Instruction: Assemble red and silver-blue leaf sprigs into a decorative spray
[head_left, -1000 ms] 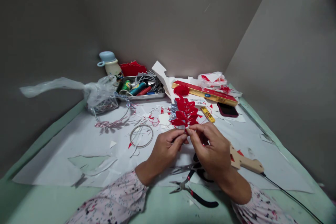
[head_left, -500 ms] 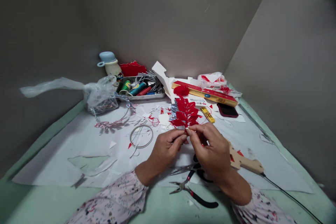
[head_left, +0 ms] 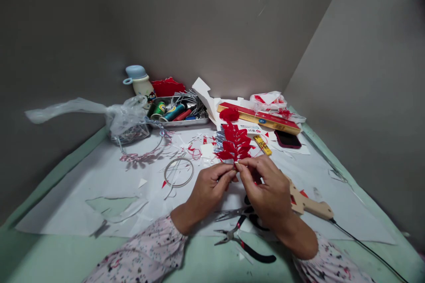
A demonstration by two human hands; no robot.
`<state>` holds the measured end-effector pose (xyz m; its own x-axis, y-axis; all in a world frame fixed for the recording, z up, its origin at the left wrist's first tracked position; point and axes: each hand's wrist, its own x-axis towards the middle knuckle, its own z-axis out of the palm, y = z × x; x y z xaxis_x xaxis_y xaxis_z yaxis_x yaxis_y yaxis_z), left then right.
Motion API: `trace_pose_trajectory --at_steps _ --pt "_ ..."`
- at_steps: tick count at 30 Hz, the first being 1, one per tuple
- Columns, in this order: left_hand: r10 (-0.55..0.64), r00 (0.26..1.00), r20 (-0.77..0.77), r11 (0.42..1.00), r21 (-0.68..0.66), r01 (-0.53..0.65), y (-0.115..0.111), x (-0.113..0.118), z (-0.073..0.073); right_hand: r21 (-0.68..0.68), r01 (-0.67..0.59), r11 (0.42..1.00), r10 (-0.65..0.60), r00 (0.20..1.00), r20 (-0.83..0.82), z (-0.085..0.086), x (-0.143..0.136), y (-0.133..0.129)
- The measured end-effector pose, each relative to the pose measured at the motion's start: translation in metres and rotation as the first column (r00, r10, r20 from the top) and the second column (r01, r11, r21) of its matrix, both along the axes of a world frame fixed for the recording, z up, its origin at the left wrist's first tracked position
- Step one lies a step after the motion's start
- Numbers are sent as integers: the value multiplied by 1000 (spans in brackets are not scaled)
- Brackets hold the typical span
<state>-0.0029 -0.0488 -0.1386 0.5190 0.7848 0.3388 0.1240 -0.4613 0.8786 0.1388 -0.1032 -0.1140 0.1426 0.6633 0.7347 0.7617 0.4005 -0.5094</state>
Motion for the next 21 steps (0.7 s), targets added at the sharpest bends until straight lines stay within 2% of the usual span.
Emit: trace_pose_trajectory --at_steps 6,9,14,21 --pt "-8 1000 16 998 -55 9 -1 1 0 -8 -5 1000 5 1000 1 0 0 0" --pt "11 998 57 987 -160 -1 -1 1 1 -9 -13 1000 13 1000 -28 0 1 0" --pt "116 976 182 936 -349 -46 2 1 4 -61 11 998 -19 991 -135 -1 4 -1" --pt "148 962 230 920 -389 -48 4 -1 6 -119 52 992 -80 967 -242 -5 12 5"
